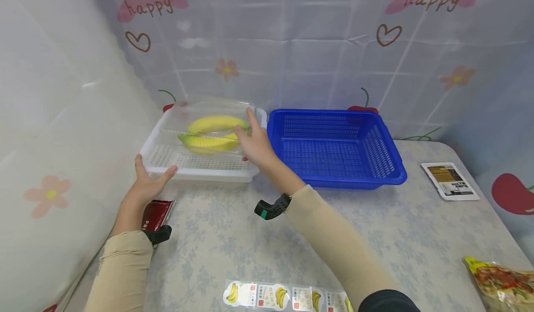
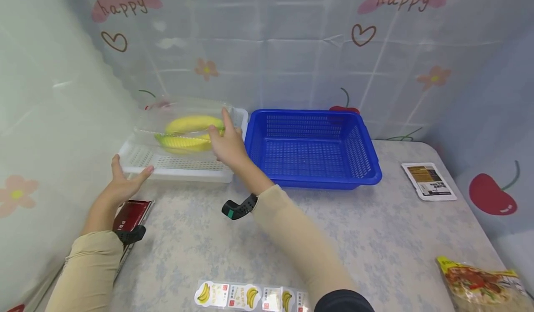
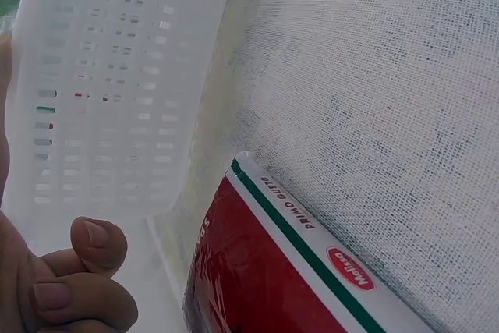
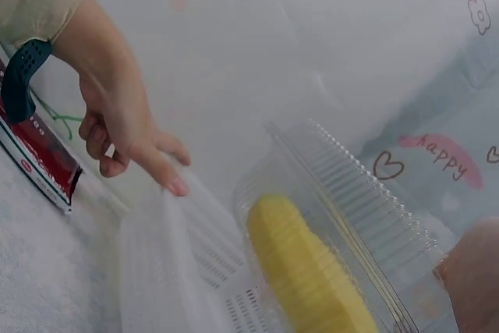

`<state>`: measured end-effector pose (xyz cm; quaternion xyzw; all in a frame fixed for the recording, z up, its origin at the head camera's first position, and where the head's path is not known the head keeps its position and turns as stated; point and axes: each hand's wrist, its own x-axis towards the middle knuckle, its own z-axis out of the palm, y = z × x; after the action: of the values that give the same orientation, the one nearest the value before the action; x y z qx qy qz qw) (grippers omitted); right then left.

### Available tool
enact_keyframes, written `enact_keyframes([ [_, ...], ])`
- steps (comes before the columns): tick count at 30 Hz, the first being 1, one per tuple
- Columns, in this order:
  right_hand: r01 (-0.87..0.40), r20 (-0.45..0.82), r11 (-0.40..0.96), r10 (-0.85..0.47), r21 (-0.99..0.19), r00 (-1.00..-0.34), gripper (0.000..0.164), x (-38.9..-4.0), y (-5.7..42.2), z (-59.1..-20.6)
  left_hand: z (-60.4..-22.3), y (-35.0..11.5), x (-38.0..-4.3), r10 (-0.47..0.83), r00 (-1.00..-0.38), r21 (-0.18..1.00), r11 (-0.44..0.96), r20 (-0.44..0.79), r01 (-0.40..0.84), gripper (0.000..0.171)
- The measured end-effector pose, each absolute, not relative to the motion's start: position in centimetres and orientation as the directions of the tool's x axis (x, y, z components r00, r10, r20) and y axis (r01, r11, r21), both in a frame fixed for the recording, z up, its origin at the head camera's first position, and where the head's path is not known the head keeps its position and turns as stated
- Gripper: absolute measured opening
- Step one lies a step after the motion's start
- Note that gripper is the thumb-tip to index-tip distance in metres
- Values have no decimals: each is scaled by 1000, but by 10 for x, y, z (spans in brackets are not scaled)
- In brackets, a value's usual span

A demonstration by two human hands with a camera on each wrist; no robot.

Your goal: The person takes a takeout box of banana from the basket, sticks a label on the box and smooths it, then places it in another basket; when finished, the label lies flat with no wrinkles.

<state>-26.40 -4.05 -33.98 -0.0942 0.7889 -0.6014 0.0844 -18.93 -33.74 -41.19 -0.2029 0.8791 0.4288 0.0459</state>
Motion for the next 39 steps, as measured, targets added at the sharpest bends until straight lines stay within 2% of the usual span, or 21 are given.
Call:
enact_keyframes([
  [9,-124,49,213,-329,-969,-943,63,-242,-10,-327,-411,-337,-188,-317,-914,747,536,-254,-393,122],
  [22,-143,51,217,-383,-966,-922,62,-216,26,-328,-412,-338,-189,-319,-905,745,522,-280,-415,118],
  [25,-161,63,221,-395,-962,-917,62,-211,32,-329,-410,-338,-187,-330,-901,706,564,-283,-429,115],
  [31,-149,42,240,-401,-959,-915,60,-202,43,-333,-404,-338,-180,-388,-874,549,680,-293,-486,111],
  [35,-145,40,238,-396,-960,-917,61,-197,51,-336,-400,-334,-178,-392,-878,512,713,-274,-478,109],
  [39,-154,54,230,-391,-961,-919,62,-193,58,-338,-389,-325,-172,-398,-902,535,732,-169,-423,93],
])
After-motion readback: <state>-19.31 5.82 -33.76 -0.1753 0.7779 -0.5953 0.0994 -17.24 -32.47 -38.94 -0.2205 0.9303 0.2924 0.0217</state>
